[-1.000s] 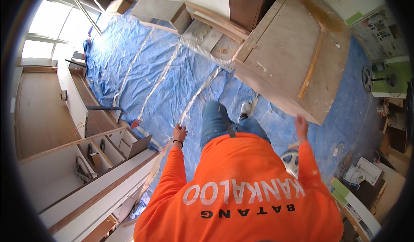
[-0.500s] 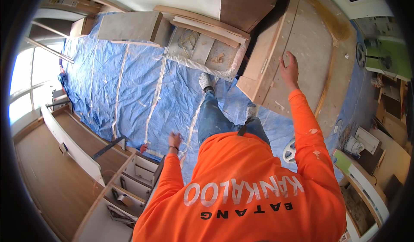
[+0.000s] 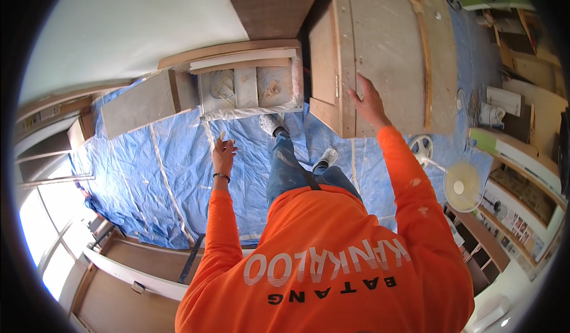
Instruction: The person retrieves a paint can, opens it, and stirs the contents with a stick. They then pour some paint into a coconut shell and continue mixing by hand before moving to a sink area.
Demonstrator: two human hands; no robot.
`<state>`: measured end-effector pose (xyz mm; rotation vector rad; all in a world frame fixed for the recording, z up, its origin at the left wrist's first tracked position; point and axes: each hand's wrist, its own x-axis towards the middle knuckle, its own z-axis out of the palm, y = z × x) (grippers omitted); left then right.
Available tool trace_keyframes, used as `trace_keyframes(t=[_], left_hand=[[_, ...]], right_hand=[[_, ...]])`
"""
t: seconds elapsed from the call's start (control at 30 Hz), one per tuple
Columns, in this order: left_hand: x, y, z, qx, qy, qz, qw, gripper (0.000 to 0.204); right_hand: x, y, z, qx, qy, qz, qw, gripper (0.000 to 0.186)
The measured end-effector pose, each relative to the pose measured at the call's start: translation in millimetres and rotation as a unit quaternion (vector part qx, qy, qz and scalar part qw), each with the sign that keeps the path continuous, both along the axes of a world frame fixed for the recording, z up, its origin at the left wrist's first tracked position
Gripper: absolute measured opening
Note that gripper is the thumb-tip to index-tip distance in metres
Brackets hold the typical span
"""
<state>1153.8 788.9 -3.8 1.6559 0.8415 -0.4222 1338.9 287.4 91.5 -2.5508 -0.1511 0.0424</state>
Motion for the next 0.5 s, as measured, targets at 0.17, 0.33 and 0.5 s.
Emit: trace_keyframes(t=[0.17, 0.33, 0.5], left_hand=[[0.7, -9.1, -40.7, -0.073, -0.006, -0.041, 0.996, 0.046], [-37.0, 1.9, -71.9, -0.047, 0.134, -0.138, 0.98, 0.032], [-28.8, -77.3, -37.7, 0.017, 0.261, -0.242, 0.935, 0.031]], right_hand=[[-166.2, -48.2, 10.0, 0.115, 0.019, -0.109, 0.987, 0.033], [-369.0, -131.3, -26.3, 0.143, 0.189, -0.281, 0.93, 0.03], [-526.0, -199.1, -62.5, 0.156, 0.244, -0.367, 0.884, 0.036]])
